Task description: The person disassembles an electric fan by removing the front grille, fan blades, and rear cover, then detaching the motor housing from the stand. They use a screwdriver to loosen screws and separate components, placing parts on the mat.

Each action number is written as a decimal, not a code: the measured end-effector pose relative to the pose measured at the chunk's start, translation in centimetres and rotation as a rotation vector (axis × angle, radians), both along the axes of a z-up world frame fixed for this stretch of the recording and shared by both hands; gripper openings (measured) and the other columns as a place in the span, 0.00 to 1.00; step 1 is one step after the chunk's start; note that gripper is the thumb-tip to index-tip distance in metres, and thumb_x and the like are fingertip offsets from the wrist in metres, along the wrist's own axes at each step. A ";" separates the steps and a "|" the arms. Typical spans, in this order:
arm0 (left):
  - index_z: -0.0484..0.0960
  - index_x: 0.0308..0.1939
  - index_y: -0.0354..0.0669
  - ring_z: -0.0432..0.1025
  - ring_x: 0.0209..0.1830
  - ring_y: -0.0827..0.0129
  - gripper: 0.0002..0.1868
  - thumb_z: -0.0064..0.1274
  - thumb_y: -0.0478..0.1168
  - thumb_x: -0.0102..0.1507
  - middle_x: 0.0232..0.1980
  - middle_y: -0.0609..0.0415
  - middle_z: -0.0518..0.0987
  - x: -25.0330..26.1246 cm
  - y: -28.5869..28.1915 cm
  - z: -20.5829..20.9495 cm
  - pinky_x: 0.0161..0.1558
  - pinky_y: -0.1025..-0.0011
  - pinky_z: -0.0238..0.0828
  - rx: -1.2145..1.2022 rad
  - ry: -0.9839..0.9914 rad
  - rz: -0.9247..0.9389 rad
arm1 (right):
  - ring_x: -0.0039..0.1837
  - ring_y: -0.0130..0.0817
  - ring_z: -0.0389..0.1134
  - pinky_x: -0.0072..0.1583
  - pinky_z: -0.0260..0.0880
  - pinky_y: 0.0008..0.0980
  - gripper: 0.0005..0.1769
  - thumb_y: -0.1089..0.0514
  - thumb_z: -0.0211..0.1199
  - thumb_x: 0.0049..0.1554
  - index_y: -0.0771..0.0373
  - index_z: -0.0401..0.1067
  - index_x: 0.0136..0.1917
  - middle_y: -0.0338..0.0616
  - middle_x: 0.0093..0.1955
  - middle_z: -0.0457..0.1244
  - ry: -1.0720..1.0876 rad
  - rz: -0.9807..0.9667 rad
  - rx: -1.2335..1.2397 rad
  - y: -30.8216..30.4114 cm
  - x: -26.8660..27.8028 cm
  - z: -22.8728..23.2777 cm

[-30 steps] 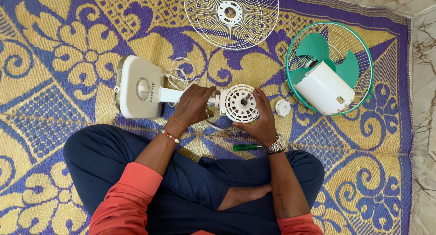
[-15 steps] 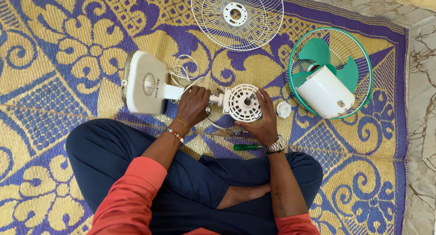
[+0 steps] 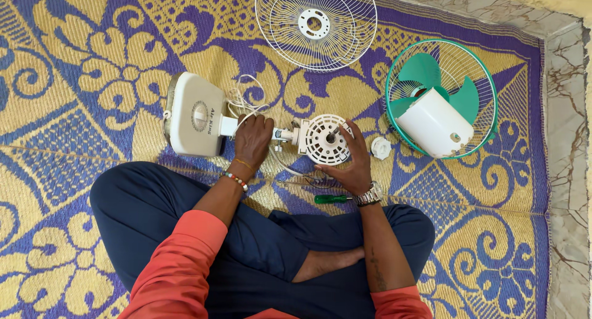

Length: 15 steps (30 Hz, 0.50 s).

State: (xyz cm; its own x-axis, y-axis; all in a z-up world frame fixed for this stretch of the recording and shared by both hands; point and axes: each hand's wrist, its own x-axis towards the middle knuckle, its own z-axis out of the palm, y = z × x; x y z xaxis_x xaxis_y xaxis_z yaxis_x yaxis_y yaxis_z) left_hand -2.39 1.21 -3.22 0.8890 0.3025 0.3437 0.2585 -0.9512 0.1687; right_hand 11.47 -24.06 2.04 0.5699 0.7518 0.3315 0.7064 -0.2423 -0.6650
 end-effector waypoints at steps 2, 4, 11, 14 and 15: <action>0.74 0.36 0.42 0.72 0.43 0.54 0.14 0.56 0.26 0.49 0.37 0.48 0.75 0.0 0.0 0.3 0.57 0.55 0.66 -0.005 0.013 -0.004 | 0.82 0.53 0.54 0.76 0.64 0.49 0.59 0.43 0.84 0.39 0.62 0.61 0.77 0.55 0.82 0.50 -0.005 0.001 0.020 0.1 -0.2 -0.2; 0.73 0.36 0.42 0.73 0.43 0.54 0.13 0.56 0.27 0.50 0.37 0.48 0.75 0.2 0.0 0.5 0.57 0.55 0.65 -0.011 0.014 -0.009 | 0.82 0.53 0.54 0.76 0.64 0.49 0.58 0.43 0.84 0.39 0.62 0.62 0.76 0.55 0.82 0.50 -0.007 -0.002 0.036 0.1 -0.2 -0.5; 0.74 0.36 0.42 0.73 0.43 0.55 0.13 0.55 0.26 0.50 0.38 0.49 0.75 0.4 0.1 0.5 0.56 0.56 0.66 -0.030 0.028 -0.012 | 0.80 0.53 0.57 0.74 0.68 0.48 0.57 0.42 0.84 0.40 0.65 0.63 0.74 0.58 0.82 0.50 0.039 -0.011 0.057 0.3 -0.2 -1.1; 0.74 0.35 0.42 0.73 0.44 0.55 0.13 0.55 0.25 0.50 0.37 0.49 0.75 0.5 0.2 0.5 0.56 0.56 0.66 -0.033 0.021 -0.007 | 0.79 0.54 0.58 0.73 0.68 0.48 0.56 0.43 0.85 0.40 0.66 0.64 0.74 0.59 0.82 0.50 -0.003 -0.021 0.068 0.5 -0.2 -0.8; 0.73 0.35 0.42 0.73 0.44 0.55 0.13 0.55 0.25 0.51 0.37 0.49 0.75 0.5 0.1 0.5 0.56 0.56 0.66 -0.036 0.018 -0.007 | 0.79 0.54 0.58 0.73 0.69 0.48 0.56 0.43 0.85 0.39 0.66 0.64 0.74 0.60 0.81 0.50 -0.017 -0.026 0.072 0.5 -0.3 -0.7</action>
